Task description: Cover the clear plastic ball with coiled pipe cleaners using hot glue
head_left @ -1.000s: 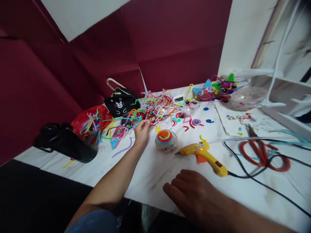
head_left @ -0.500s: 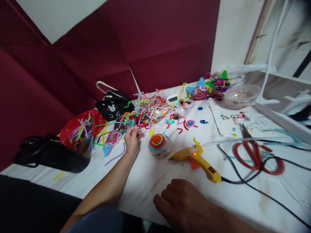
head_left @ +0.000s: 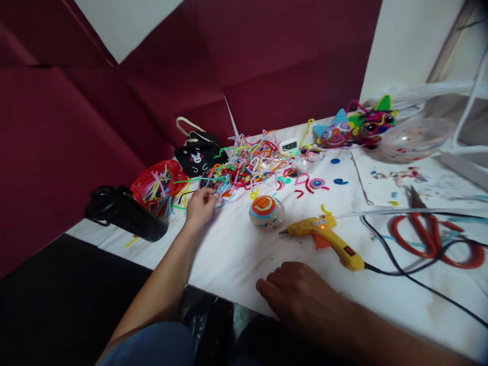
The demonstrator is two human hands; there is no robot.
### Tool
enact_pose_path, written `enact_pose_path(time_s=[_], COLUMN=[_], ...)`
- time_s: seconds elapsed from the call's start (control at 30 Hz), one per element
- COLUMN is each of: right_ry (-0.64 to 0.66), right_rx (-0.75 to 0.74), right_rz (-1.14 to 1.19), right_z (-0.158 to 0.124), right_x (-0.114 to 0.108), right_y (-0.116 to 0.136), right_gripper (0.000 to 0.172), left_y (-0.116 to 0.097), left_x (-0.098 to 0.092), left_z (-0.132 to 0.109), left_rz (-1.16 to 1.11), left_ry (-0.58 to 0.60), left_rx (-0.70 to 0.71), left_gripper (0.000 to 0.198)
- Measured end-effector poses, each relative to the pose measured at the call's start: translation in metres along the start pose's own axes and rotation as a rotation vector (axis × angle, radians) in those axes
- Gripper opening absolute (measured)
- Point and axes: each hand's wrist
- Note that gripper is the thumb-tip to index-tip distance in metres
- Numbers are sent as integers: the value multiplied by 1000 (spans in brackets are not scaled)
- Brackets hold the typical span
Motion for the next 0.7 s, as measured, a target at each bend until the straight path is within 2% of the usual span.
enact_pose_path(time_s=[0.1, 0.2, 0.37, 0.43, 0.5, 0.57, 0.63, 0.7], right_ry=[-7, 16, -8, -84, -243, -438, -579, -652], right_rx=[-19, -2, 8, 1, 52, 196, 356, 430], right_rz=[-10, -15, -20, 0, 108, 351, 688, 992], right_z=[1, 1, 0, 0, 1, 4, 8, 10], right_x=[0, -1, -3, -3, -6, -12, -20, -28], right_y=[1, 1, 0, 0, 0, -1, -2, -4], right_gripper=[13, 14, 15, 18, 19, 18, 29, 41], left_y=[21, 33, 31, 19, -2, -31, -63, -91], left_x=[-17, -23, -21, -21, -22, -25, -28, -30], left_z=[-20, -33, -29, -26, -28, -36, -51, -68], left_rz=[215, 317, 308, 262, 191, 122, 49, -47], left_ry=[127, 190, 198, 196, 221, 286, 362, 543], left_rx=[-14, 2, 55, 87, 144, 217, 312, 479], left_gripper=[29, 18, 12, 14, 18, 20, 20, 17])
Point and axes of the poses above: each hand's wrist, its own z-axis towards the middle knuckle, its own x-axis out of the palm, y = z × x, and after that the axes turned 15 degrees about z, right-handed
